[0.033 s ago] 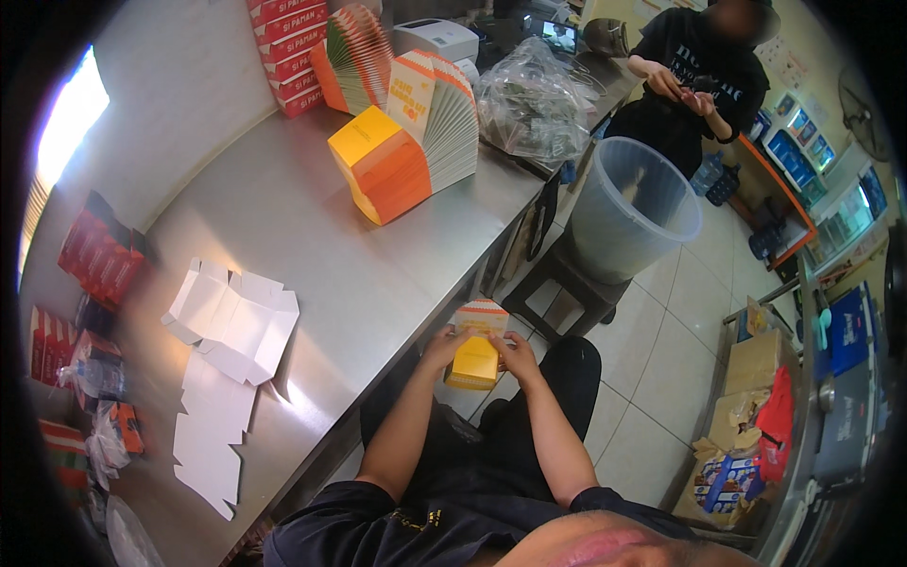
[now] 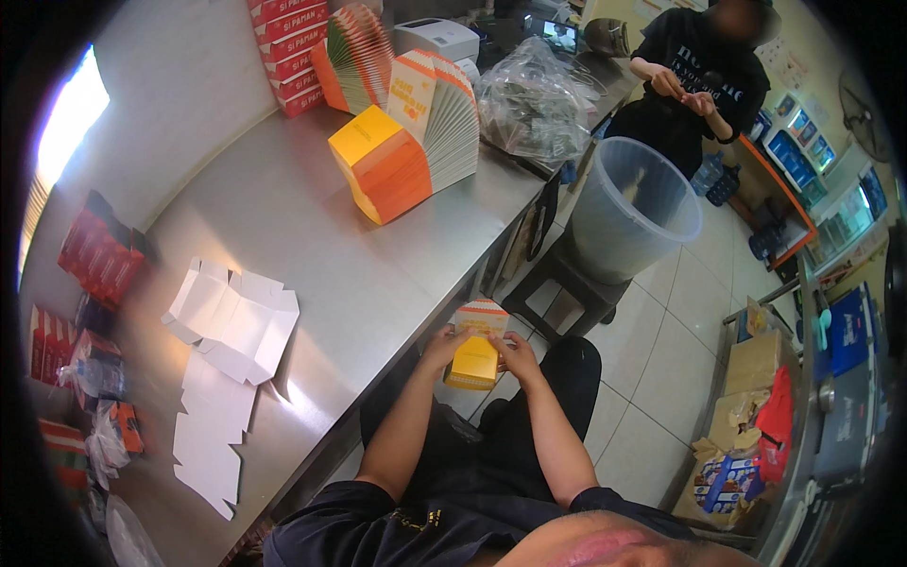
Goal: The person folds flat paperboard blanks into small rectangular boxes, tucks flaps, and stacks the finished boxes on the table. They handle multiple blanks one at a time and place completed units into a growing stack.
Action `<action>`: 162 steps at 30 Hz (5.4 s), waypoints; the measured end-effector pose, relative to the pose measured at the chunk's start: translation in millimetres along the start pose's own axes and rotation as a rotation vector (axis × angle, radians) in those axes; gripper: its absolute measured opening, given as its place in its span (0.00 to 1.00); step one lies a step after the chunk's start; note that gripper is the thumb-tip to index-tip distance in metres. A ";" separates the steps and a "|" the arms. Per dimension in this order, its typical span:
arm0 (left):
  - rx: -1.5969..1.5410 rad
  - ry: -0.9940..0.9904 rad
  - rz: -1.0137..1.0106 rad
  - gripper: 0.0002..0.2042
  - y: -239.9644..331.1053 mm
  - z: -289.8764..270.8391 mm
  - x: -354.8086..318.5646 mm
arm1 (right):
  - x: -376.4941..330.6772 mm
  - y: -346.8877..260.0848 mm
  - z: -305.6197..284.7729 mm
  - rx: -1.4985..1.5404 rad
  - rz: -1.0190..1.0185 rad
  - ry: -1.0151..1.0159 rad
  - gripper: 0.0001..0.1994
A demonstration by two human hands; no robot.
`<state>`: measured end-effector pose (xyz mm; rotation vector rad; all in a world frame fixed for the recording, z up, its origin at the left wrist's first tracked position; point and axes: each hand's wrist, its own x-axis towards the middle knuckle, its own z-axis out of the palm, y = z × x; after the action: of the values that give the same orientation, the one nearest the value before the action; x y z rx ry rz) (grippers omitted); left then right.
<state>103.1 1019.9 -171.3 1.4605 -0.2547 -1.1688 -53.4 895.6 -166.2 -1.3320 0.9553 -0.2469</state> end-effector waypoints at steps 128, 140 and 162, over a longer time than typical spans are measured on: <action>0.571 0.208 0.169 0.31 -18.7 -4.0 28.2 | 21.6 16.2 2.4 -0.232 -0.026 -0.062 0.33; 0.503 0.129 0.185 0.30 -26.8 -10.0 34.5 | 13.5 9.3 6.5 -0.188 -0.035 -0.057 0.28; 0.747 0.143 0.440 0.54 -22.7 25.6 -1.0 | 11.3 9.8 -9.3 -0.157 -0.086 0.082 0.25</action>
<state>73.0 1011.2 -185.1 1.9827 -0.9361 -0.6169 -56.5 884.3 -179.4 -1.5189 1.0037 -0.2997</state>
